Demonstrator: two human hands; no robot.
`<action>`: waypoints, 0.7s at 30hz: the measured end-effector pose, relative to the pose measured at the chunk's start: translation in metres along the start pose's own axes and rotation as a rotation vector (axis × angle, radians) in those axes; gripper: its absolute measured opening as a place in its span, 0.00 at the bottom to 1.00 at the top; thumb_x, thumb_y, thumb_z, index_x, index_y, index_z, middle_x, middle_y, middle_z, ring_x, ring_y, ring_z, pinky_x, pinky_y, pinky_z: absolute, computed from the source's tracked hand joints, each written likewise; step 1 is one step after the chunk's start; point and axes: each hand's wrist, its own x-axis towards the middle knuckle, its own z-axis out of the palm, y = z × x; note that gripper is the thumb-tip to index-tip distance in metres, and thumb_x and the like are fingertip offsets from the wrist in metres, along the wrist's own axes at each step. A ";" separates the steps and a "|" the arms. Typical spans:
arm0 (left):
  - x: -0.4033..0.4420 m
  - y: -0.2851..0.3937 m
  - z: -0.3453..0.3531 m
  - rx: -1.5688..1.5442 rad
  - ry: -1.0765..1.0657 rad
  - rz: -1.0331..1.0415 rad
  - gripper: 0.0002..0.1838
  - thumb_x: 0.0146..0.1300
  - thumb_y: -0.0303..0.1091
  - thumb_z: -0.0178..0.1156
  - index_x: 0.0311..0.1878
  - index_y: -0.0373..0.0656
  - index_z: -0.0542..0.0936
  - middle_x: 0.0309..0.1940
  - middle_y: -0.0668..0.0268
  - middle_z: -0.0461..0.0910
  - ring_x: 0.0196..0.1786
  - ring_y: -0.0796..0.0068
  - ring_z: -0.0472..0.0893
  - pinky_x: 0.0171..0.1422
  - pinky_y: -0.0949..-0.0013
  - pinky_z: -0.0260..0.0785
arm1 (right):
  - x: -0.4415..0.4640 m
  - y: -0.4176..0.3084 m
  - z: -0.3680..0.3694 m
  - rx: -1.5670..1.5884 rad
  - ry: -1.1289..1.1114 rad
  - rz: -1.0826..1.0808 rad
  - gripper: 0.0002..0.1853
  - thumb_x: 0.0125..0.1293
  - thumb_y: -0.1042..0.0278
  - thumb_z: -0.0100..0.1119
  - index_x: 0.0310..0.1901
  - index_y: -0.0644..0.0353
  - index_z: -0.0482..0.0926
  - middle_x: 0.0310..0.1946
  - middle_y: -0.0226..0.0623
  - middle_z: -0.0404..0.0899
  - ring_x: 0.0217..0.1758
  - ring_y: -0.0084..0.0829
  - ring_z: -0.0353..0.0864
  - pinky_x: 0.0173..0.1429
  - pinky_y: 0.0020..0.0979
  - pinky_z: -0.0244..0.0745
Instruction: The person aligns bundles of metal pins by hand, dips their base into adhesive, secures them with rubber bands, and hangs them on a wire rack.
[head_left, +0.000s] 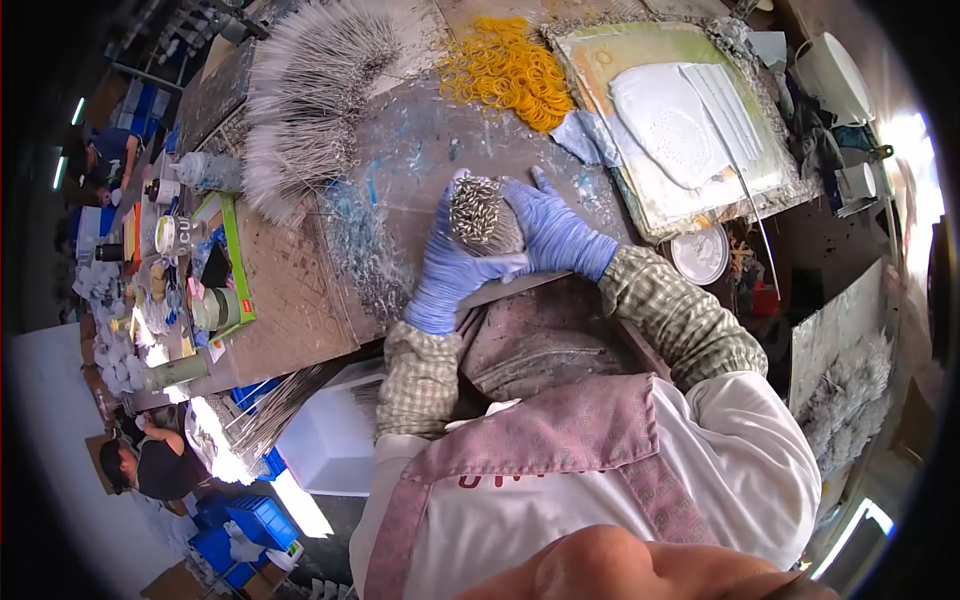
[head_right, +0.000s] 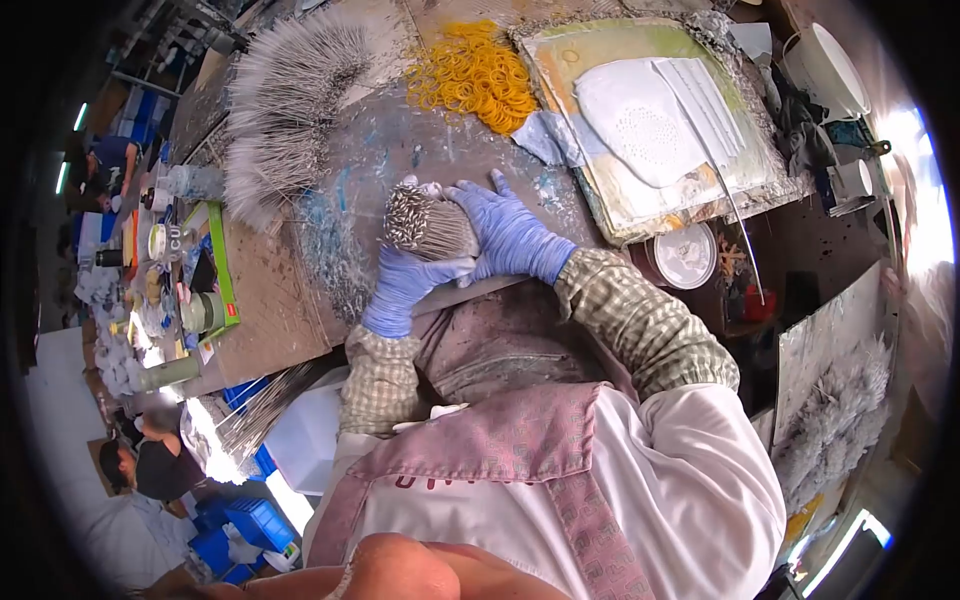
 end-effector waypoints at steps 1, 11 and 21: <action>0.000 -0.015 -0.014 0.500 -0.115 0.161 0.56 0.44 0.38 0.84 0.74 0.39 0.61 0.67 0.57 0.71 0.68 0.70 0.71 0.72 0.65 0.67 | 0.001 -0.004 -0.004 -0.024 0.040 -0.031 0.71 0.31 0.26 0.77 0.74 0.64 0.56 0.69 0.51 0.65 0.78 0.51 0.59 0.82 0.60 0.37; -0.023 -0.026 -0.020 0.403 -0.118 0.187 0.62 0.48 0.45 0.82 0.78 0.40 0.49 0.69 0.56 0.68 0.68 0.64 0.71 0.72 0.59 0.68 | 0.012 -0.041 -0.040 0.549 -0.089 0.050 0.47 0.41 0.47 0.80 0.63 0.60 0.70 0.54 0.53 0.79 0.61 0.53 0.77 0.64 0.44 0.73; -0.003 0.022 0.027 0.053 0.274 -0.033 0.48 0.48 0.31 0.80 0.70 0.37 0.63 0.57 0.57 0.77 0.58 0.69 0.78 0.61 0.65 0.75 | 0.005 -0.006 -0.011 0.162 0.104 -0.081 0.64 0.38 0.27 0.75 0.72 0.62 0.62 0.68 0.49 0.69 0.75 0.49 0.63 0.82 0.55 0.43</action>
